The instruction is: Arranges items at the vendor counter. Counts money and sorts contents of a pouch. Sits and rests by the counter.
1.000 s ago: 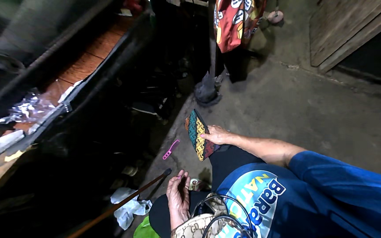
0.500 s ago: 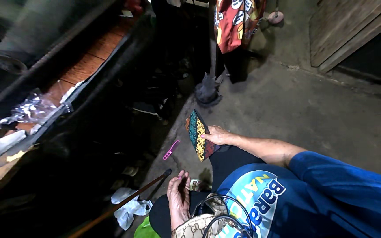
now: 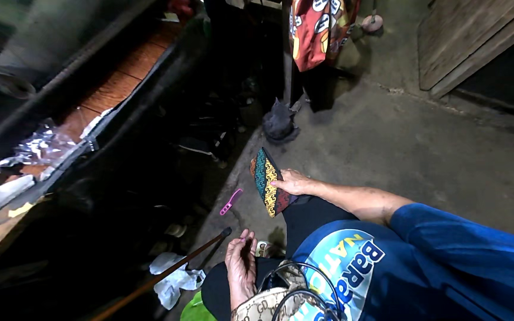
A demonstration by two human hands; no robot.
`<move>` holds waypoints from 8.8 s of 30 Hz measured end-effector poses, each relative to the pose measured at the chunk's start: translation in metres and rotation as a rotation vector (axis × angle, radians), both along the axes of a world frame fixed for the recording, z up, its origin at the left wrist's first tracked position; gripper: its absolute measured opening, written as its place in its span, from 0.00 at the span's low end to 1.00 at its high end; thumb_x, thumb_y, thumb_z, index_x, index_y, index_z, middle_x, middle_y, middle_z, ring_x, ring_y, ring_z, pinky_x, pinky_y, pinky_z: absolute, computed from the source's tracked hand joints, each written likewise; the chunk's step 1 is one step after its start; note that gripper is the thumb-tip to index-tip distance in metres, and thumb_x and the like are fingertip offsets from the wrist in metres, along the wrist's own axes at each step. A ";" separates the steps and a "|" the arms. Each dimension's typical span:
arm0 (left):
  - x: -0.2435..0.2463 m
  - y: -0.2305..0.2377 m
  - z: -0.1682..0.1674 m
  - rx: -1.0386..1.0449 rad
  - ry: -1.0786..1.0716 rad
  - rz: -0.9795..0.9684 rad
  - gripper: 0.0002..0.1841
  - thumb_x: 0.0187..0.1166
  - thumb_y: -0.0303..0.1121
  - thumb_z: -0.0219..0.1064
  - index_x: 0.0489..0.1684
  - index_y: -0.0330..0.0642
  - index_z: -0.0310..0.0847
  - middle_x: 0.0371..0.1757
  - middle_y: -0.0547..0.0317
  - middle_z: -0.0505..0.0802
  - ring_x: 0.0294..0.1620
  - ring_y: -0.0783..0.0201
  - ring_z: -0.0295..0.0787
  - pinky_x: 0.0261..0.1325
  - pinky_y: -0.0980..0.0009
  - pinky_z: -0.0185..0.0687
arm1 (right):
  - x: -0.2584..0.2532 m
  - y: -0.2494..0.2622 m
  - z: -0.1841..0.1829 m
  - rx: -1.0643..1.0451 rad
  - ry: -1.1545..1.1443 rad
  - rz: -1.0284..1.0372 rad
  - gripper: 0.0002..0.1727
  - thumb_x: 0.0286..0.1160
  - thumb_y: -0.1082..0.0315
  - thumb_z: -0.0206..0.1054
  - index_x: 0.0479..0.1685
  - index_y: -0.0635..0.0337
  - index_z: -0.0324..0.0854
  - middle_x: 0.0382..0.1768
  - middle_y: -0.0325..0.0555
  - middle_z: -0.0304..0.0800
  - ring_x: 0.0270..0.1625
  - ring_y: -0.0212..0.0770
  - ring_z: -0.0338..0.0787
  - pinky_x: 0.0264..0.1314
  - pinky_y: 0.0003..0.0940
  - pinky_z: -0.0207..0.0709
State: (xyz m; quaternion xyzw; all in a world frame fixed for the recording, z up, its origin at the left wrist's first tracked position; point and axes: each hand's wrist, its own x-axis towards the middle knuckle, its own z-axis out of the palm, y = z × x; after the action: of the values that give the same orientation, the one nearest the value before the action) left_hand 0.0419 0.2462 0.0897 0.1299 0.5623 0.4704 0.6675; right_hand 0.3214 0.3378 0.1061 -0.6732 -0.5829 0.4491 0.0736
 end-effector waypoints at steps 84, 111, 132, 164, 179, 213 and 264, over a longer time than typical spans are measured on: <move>0.001 0.000 0.000 -0.005 0.002 0.017 0.08 0.81 0.17 0.51 0.38 0.41 0.70 0.51 0.50 0.95 0.46 0.59 0.97 0.46 0.64 0.93 | 0.001 0.000 -0.005 0.016 0.008 -0.002 0.37 0.87 0.38 0.53 0.66 0.68 0.81 0.67 0.64 0.84 0.75 0.59 0.81 0.77 0.64 0.69; 0.001 0.000 -0.001 0.016 0.018 -0.019 0.09 0.79 0.15 0.52 0.37 0.40 0.69 0.51 0.50 0.96 0.44 0.60 0.97 0.43 0.67 0.93 | 0.000 -0.001 -0.002 0.007 0.006 -0.007 0.37 0.88 0.39 0.54 0.67 0.69 0.80 0.69 0.65 0.83 0.76 0.60 0.80 0.78 0.64 0.68; -0.001 -0.001 -0.003 0.053 0.031 -0.044 0.09 0.76 0.14 0.53 0.33 0.41 0.69 0.53 0.50 0.95 0.45 0.60 0.97 0.43 0.67 0.92 | 0.000 -0.001 -0.001 0.006 0.009 -0.011 0.37 0.87 0.39 0.54 0.67 0.69 0.81 0.67 0.65 0.84 0.75 0.60 0.80 0.78 0.64 0.68; 0.004 0.004 0.005 -0.073 0.053 0.000 0.12 0.96 0.36 0.45 0.48 0.42 0.73 0.45 0.56 0.95 0.42 0.62 0.96 0.47 0.65 0.93 | 0.001 -0.001 -0.006 0.020 0.011 0.002 0.37 0.87 0.39 0.54 0.68 0.69 0.80 0.68 0.66 0.83 0.75 0.61 0.80 0.78 0.65 0.68; 0.003 0.001 0.001 -0.013 0.032 -0.016 0.07 0.86 0.20 0.54 0.39 0.40 0.74 0.47 0.52 0.95 0.43 0.61 0.97 0.43 0.67 0.94 | 0.000 0.000 -0.004 -0.015 0.021 -0.020 0.37 0.88 0.40 0.54 0.69 0.69 0.80 0.69 0.66 0.82 0.77 0.61 0.79 0.79 0.66 0.66; -0.004 0.001 0.000 -0.020 -0.057 0.023 0.06 0.82 0.28 0.67 0.46 0.36 0.76 0.38 0.53 0.91 0.38 0.64 0.90 0.42 0.70 0.87 | -0.020 -0.017 0.007 0.225 -0.116 0.011 0.35 0.88 0.45 0.57 0.72 0.72 0.77 0.63 0.74 0.85 0.70 0.72 0.83 0.75 0.71 0.70; 0.000 0.011 -0.015 0.046 -0.061 0.115 0.50 0.78 0.40 0.68 0.95 0.65 0.30 0.65 0.42 0.84 0.51 0.53 0.89 0.47 0.59 0.89 | -0.063 -0.068 0.023 0.318 0.239 0.681 0.29 0.88 0.46 0.58 0.71 0.59 0.83 0.55 0.54 0.95 0.61 0.51 0.92 0.74 0.56 0.76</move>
State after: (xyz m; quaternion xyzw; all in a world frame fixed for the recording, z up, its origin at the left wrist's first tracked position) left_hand 0.0420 0.2572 0.0748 0.0983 0.5371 0.5245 0.6533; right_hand 0.2587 0.2693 0.1293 -0.3644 -0.8225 0.4271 0.0911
